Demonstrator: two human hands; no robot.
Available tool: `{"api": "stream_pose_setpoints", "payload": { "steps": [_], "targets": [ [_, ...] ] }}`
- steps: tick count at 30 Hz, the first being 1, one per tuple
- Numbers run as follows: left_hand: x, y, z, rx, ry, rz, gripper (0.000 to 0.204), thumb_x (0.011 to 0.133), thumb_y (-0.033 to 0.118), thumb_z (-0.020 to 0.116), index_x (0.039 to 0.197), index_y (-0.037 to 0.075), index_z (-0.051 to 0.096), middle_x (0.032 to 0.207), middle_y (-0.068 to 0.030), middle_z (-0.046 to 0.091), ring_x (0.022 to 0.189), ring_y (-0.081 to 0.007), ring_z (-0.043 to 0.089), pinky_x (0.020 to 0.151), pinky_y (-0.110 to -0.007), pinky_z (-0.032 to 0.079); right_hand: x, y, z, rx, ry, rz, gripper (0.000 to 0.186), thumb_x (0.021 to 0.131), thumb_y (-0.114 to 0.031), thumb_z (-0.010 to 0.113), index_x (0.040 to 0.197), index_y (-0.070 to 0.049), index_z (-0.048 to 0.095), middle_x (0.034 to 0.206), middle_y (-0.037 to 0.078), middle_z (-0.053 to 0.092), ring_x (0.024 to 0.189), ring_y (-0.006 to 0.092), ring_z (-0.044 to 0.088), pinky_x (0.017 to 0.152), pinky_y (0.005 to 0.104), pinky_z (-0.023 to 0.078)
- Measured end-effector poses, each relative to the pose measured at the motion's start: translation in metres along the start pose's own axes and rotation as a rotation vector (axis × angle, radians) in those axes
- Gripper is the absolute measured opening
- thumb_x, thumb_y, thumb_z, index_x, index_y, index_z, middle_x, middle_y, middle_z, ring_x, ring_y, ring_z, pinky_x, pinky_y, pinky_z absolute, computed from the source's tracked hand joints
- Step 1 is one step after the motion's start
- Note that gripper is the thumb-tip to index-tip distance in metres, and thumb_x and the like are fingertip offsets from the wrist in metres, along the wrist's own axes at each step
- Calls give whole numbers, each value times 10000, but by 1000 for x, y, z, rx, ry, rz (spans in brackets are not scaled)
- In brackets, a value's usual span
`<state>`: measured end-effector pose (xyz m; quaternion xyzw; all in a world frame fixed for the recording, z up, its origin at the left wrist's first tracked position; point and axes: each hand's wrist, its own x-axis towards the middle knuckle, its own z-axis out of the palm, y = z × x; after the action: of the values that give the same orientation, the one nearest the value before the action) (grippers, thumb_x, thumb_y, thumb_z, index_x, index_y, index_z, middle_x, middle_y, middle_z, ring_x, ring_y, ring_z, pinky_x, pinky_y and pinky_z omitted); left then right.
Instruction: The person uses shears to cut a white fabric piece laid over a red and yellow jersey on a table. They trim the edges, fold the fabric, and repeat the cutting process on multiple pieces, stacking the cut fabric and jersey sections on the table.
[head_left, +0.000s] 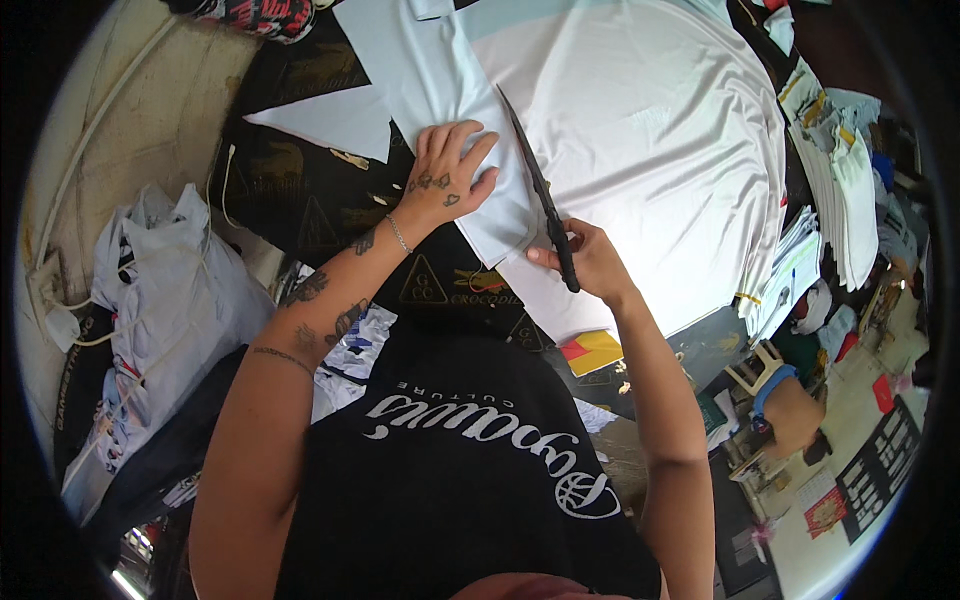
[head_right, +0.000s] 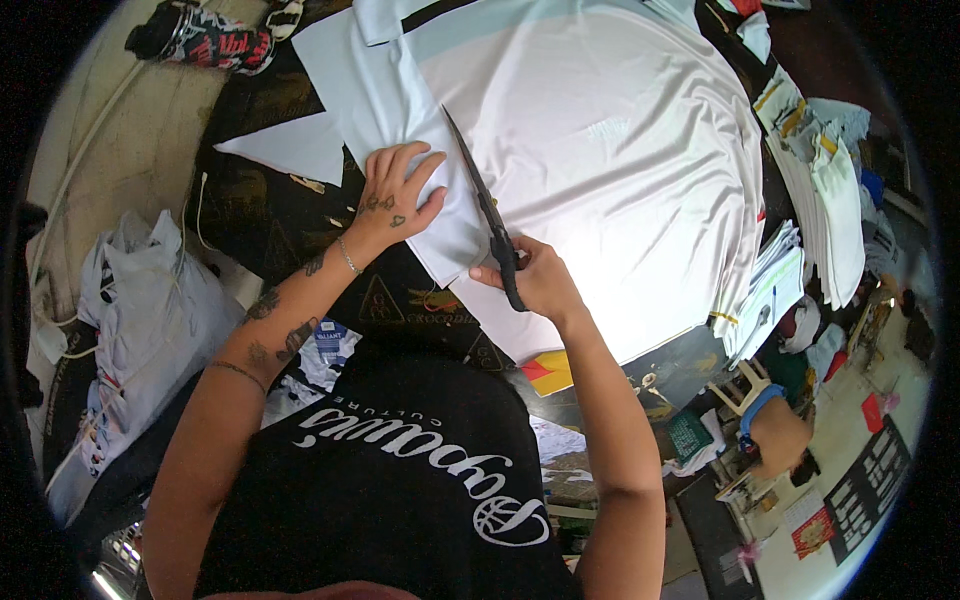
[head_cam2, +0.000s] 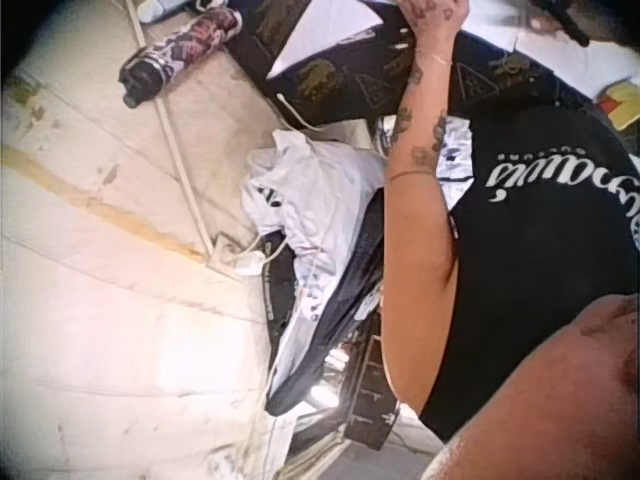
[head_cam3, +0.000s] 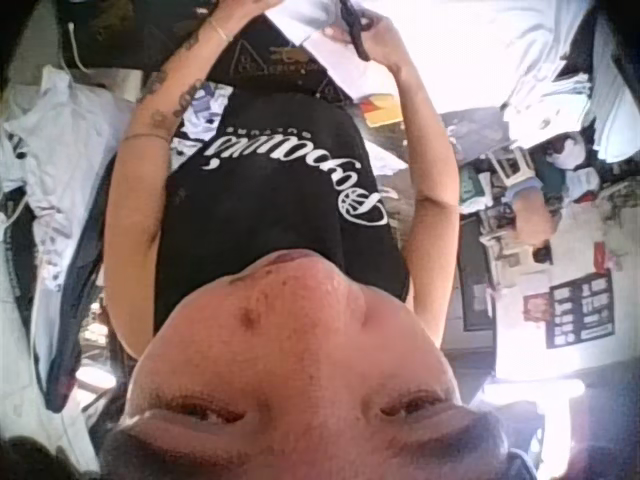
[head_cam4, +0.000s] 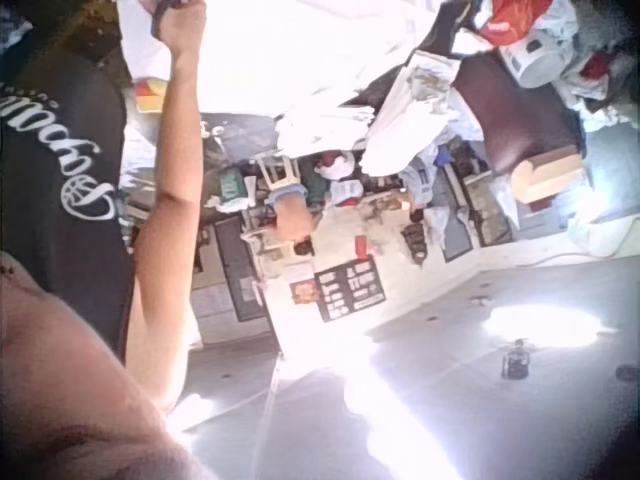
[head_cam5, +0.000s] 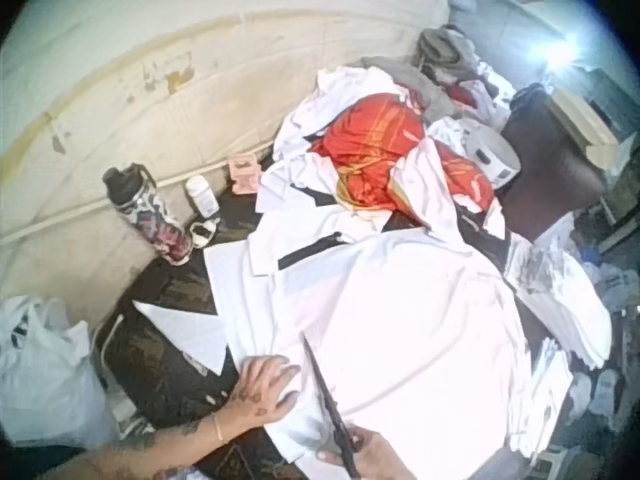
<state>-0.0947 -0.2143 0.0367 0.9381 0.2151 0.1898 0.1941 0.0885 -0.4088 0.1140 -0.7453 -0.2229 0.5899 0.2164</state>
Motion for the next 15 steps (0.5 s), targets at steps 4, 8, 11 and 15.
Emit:
{"api": "stream_pose_setpoints", "payload": {
  "steps": [4, 8, 11, 15],
  "targets": [
    [4, -1, 0, 18, 24, 4, 457, 864, 285, 728, 1276, 95, 666, 1374, -114, 562, 1280, -311, 517, 1084, -504, 397, 13, -12, -2, 57, 36, -68, 781, 718, -570, 959, 1116, 56, 715, 828, 80, 702, 755, 172, 653, 724, 308, 542],
    [4, -1, 1, 9, 0, -23, 473, 845, 292, 745, 1270, 101, 666, 1407, -109, 550, 1300, -311, 507, 1086, -503, 387, 26, -32, -4, 5, -24, 44, 811, 725, -580, 951, 1161, 58, 708, 892, 116, 714, 824, 191, 673, 764, 313, 546],
    [1, -1, 1, -14, -32, -55, 518, 816, 294, 768, 1287, 107, 663, 1426, -104, 545, 1313, -314, 498, 1105, -506, 362, 36, -50, -5, 46, 6, -29, 729, 752, -540, 951, 1126, 35, 703, 788, 40, 635, 709, 124, 599, 641, 265, 479],
    [0, -3, 1, -33, -54, -60, 528, 785, 296, 780, 1264, 105, 667, 1425, -97, 547, 1313, -307, 492, 1101, -503, 358, 51, -72, -14, 15, -36, -64, 765, 791, -626, 891, 1141, 19, 675, 802, 1, 584, 689, 89, 565, 598, 242, 456]
  ]
}}
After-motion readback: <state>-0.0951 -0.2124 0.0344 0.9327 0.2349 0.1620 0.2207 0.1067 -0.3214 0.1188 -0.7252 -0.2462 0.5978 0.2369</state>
